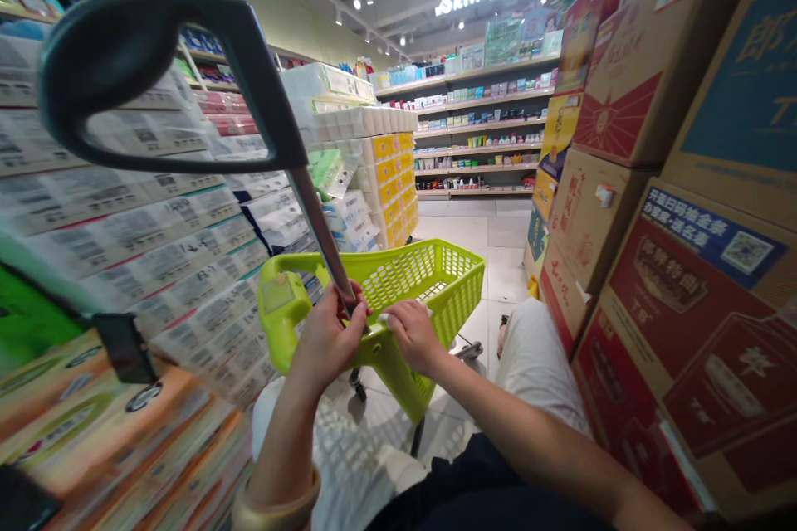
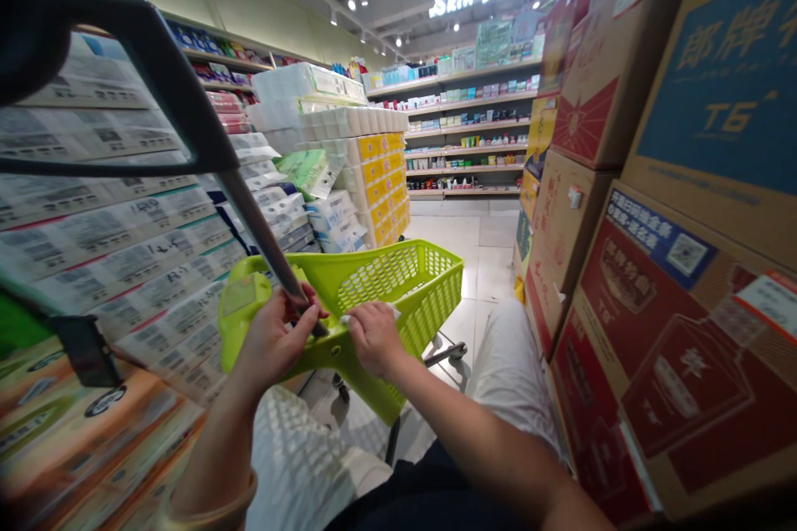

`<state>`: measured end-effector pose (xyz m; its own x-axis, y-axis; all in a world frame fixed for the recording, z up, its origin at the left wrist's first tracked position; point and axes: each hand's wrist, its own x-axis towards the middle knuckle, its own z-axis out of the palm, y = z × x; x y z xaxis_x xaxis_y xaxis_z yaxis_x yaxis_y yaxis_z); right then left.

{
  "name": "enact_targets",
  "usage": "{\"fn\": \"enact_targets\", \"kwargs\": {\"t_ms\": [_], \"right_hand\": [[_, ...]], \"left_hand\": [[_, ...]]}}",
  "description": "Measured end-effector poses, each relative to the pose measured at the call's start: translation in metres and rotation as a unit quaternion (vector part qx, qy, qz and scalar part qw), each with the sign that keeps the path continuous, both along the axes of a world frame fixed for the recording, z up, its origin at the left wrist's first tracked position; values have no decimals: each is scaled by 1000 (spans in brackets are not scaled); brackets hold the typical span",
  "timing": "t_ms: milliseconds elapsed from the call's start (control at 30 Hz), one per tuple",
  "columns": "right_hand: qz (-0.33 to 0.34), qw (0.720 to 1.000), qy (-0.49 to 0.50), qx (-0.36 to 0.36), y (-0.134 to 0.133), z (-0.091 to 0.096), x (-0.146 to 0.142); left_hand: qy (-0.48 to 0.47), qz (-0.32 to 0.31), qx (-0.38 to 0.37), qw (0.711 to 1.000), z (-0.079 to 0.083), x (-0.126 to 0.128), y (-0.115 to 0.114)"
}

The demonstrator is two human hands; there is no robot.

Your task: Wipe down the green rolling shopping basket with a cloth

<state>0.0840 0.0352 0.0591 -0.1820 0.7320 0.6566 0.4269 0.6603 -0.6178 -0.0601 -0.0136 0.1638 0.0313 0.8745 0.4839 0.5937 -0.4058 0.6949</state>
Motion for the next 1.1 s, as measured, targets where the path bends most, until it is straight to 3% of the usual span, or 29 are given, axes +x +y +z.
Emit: {"fn": "enact_targets", "kwargs": {"t_ms": [133, 233, 367, 500, 633, 733, 833, 967, 1100], "right_hand": [[49, 998, -27, 20, -14, 11, -8], [59, 997, -44, 21, -5, 6, 5], [7, 999, -46, -2, 14, -9, 23], [-38, 998, -40, -19, 14, -10, 13], [19, 999, -35, 0, -2, 5, -11], [66, 997, -45, 20, -6, 11, -12], [69, 995, -65, 18, 4, 3, 3], [-3, 996, -89, -4, 23, -15, 27], [-31, 993, -111, 3, 31, -25, 37]], "left_hand": [[16, 13, 12, 1000, 2, -3, -3], [10, 8, 6, 1000, 5, -4, -5], [4, 6, 4, 1000, 6, -8, -4], [4, 14, 9, 1000, 4, -11, -1], [2, 21, 15, 1000, 5, -13, 0], [-1, 12, 16, 1000, 7, -15, -1], [-5, 5, 8, 1000, 8, -17, -2], [3, -1, 0, 1000, 9, -21, -5], [22, -9, 4, 1000, 10, -28, -5]]}}
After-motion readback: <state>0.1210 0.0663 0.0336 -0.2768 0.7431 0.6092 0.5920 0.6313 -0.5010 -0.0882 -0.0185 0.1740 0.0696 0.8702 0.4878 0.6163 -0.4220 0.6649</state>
